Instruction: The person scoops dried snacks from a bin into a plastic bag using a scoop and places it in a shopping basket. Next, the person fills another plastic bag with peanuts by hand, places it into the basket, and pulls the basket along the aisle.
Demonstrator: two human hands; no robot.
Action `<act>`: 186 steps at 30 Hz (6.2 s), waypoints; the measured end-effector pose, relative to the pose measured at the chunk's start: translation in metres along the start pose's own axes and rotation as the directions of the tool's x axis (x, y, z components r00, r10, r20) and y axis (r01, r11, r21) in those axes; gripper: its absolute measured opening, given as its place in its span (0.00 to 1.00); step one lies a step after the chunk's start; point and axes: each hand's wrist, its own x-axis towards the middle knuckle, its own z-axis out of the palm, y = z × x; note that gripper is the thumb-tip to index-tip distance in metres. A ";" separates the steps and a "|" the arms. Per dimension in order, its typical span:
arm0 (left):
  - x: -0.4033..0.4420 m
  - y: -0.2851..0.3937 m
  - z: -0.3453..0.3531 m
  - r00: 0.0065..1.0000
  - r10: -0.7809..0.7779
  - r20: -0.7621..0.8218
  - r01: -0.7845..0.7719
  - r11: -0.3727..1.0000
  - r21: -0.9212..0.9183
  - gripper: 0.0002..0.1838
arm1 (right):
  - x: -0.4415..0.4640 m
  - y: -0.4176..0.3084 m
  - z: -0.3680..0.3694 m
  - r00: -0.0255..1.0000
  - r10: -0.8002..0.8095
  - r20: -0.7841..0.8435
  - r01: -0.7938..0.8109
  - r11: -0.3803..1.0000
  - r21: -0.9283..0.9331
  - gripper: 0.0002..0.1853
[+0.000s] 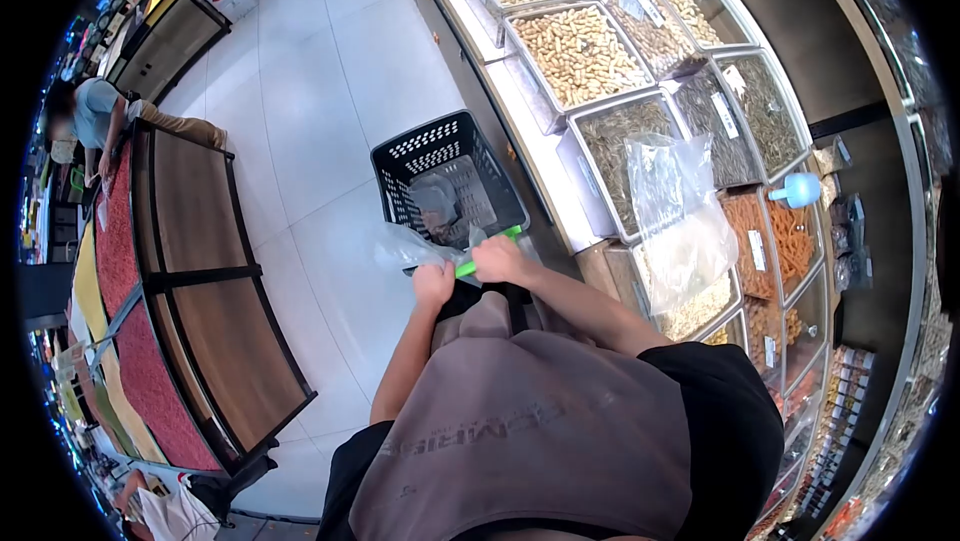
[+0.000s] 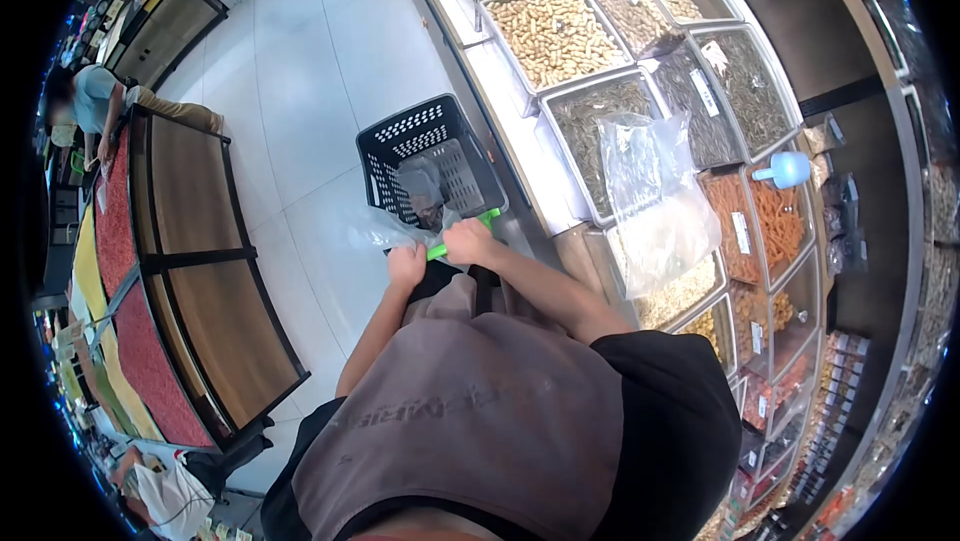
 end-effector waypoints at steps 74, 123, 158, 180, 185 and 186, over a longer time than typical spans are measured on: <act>0.647 -0.063 -0.150 0.964 0.042 0.261 0.012 0.979 -0.202 0.30 | 0.555 0.197 -0.311 0.998 -0.039 -0.052 0.033 0.993 -0.113 0.12; 0.985 0.091 -0.163 0.960 -0.259 0.110 0.220 0.446 -0.868 0.25 | 0.410 0.373 -0.430 0.036 0.983 -0.178 -0.655 0.157 0.739 0.21; 0.826 0.366 -0.175 -0.015 0.840 0.543 -0.800 0.316 -0.511 0.23 | 0.232 0.257 -0.350 -0.989 0.135 -0.053 -0.069 -0.117 0.991 0.17; 0.842 0.359 -0.166 -0.119 0.833 0.541 -0.679 0.329 -0.656 0.18 | 0.205 0.323 -0.274 -0.928 0.363 0.077 -0.097 -0.439 0.893 0.26; 0.840 0.359 -0.166 -0.134 0.827 0.546 -0.678 0.325 -0.660 0.18 | 0.198 0.320 -0.281 -0.855 0.504 0.126 -0.189 -0.528 0.828 0.31; 0.840 0.358 -0.166 -0.136 0.827 0.545 -0.678 0.323 -0.660 0.18 | 0.201 0.316 -0.297 -0.853 0.507 0.125 -0.190 -0.525 0.829 0.31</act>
